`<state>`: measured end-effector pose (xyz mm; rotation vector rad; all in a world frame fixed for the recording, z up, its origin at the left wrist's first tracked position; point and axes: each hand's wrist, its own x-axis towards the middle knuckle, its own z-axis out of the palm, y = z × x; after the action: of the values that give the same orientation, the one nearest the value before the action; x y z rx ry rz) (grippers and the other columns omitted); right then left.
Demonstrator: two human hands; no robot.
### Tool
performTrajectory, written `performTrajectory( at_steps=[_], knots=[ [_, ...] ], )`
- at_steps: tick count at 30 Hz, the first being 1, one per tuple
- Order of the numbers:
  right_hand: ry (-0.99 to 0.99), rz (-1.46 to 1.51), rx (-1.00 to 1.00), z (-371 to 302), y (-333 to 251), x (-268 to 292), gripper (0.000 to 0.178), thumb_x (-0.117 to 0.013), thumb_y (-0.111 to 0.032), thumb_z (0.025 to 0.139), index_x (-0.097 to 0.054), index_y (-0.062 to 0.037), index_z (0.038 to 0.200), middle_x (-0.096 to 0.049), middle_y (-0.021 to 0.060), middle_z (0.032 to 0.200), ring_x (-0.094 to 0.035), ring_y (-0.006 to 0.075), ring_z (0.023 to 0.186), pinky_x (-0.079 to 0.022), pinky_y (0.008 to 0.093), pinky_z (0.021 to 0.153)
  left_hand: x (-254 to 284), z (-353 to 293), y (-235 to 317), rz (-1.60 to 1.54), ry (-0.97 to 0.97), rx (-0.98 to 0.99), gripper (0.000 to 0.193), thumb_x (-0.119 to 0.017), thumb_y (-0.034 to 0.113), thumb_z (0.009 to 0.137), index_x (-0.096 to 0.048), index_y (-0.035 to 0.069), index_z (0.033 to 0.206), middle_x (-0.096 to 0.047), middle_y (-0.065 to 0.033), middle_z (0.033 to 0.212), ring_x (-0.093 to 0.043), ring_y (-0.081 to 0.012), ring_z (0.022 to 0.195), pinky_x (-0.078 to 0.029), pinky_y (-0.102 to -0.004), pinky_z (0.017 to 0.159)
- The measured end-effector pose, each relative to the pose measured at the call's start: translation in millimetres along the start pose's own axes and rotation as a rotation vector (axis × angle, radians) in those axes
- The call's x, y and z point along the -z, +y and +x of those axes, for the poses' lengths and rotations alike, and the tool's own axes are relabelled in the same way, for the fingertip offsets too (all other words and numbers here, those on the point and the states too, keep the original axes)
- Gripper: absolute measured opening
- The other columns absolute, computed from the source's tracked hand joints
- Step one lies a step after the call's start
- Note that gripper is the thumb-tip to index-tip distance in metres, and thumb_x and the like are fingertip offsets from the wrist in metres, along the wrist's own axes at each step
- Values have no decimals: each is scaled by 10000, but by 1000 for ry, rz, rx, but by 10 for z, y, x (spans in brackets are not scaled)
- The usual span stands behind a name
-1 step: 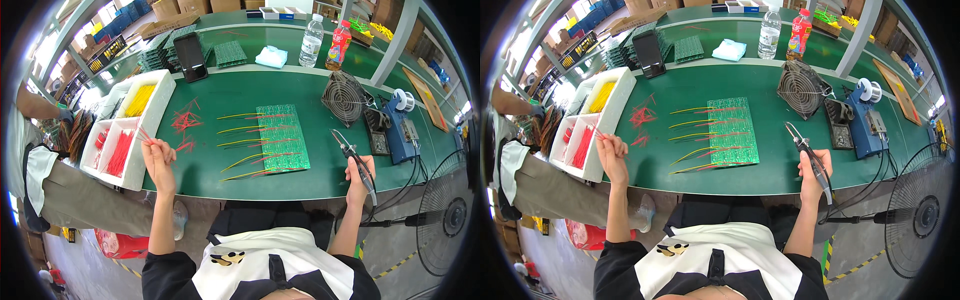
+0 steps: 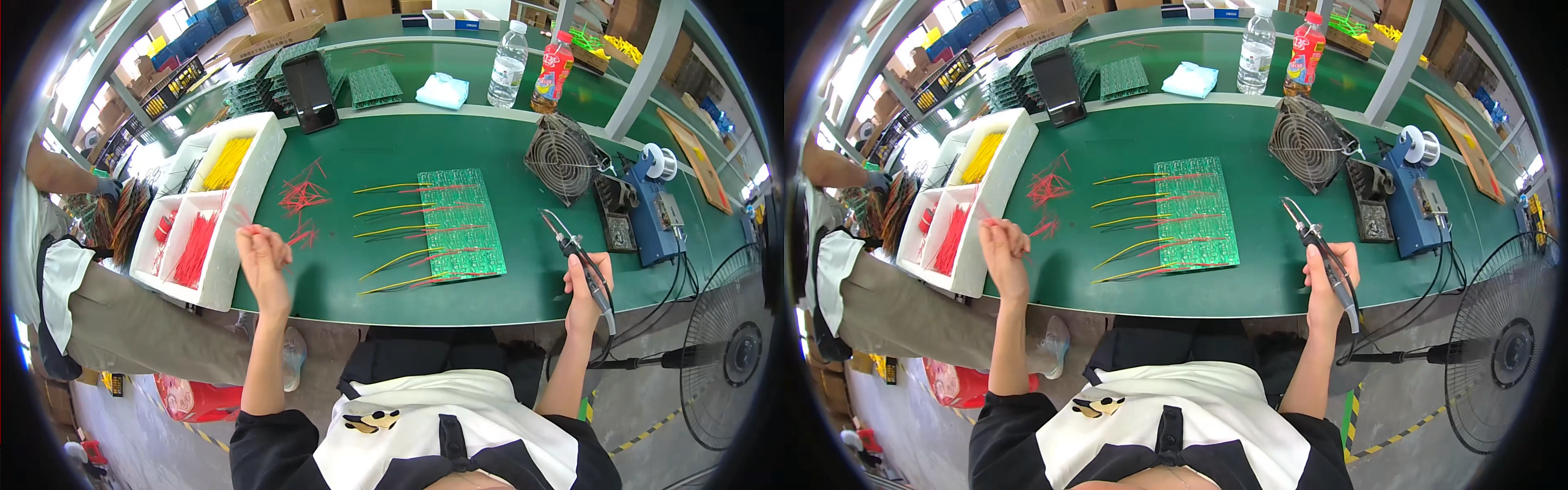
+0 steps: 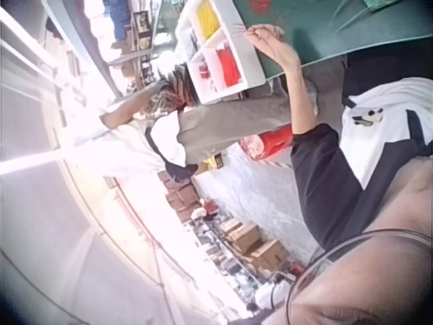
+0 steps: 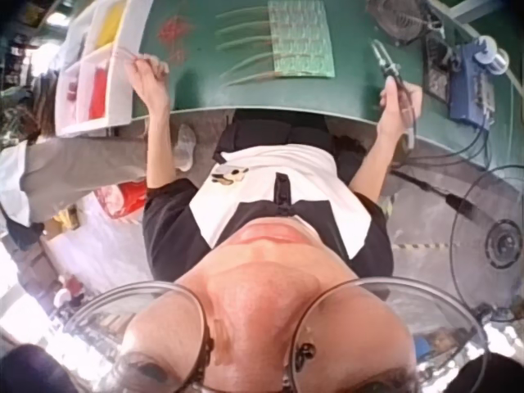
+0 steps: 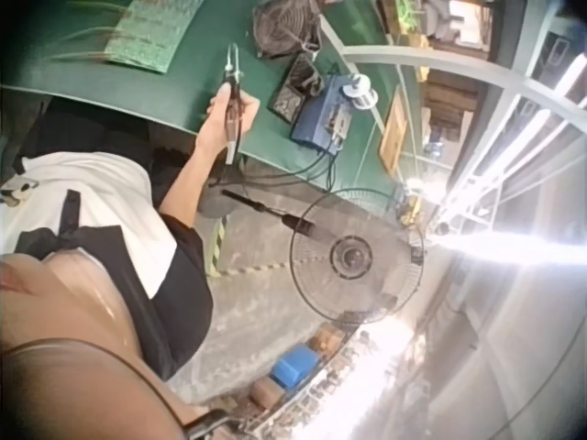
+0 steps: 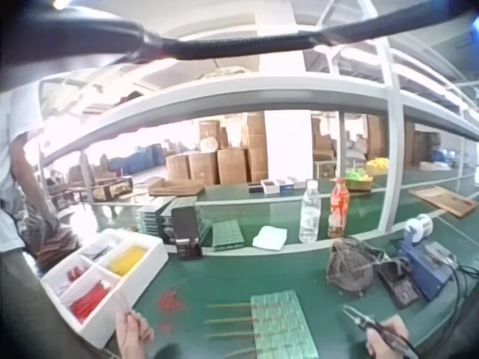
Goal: The person takes wires from a sorting box and solders them onto a circuit board using a soldering iron.
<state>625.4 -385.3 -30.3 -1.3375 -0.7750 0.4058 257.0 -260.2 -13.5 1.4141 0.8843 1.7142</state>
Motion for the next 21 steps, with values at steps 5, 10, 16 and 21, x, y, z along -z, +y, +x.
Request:
performTrajectory(
  at_steps=[5, 10, 16, 21],
  knots=[
    [6, 25, -1, 20, -5, -26, 168, -632, -117, 803, -473, -63, 808, -498, 2, 601, -423, 39, 490, -305, 170, 437, 83, -120, -189, 49, -96, 239, 164, -378, 206, 958, -360, 81, 854, -290, 38, 615, -242, -37, 517, -233, -193, 446],
    [8, 11, -9, 21, 14, 49, 183, -649, -98, 787, -475, -45, 811, -524, 11, 632, -466, 44, 510, -349, 169, 438, -277, 232, -39, 63, -176, 133, 141, -405, 170, 942, -381, 91, 829, -304, 56, 601, -231, -10, 492, -179, -180, 415],
    [15, 92, 14, 24, 23, 14, 183, -649, -90, 788, -472, -51, 818, -524, 7, 632, -455, 38, 498, -346, 169, 435, -1146, 962, -432, 586, -511, -178, 176, -349, 197, 926, -401, 29, 932, -631, -122, 795, -564, -331, 710, -423, -376, 661],
    [52, 31, 13, -7, -1, 7, 164, -629, -101, 800, -471, -59, 811, -498, 8, 594, -423, 45, 485, -313, 173, 440, -1516, 923, -806, 626, -809, -38, 163, -361, 187, 914, -396, 28, 930, -647, -126, 831, -584, -356, 813, -437, -414, 703]
  ],
)
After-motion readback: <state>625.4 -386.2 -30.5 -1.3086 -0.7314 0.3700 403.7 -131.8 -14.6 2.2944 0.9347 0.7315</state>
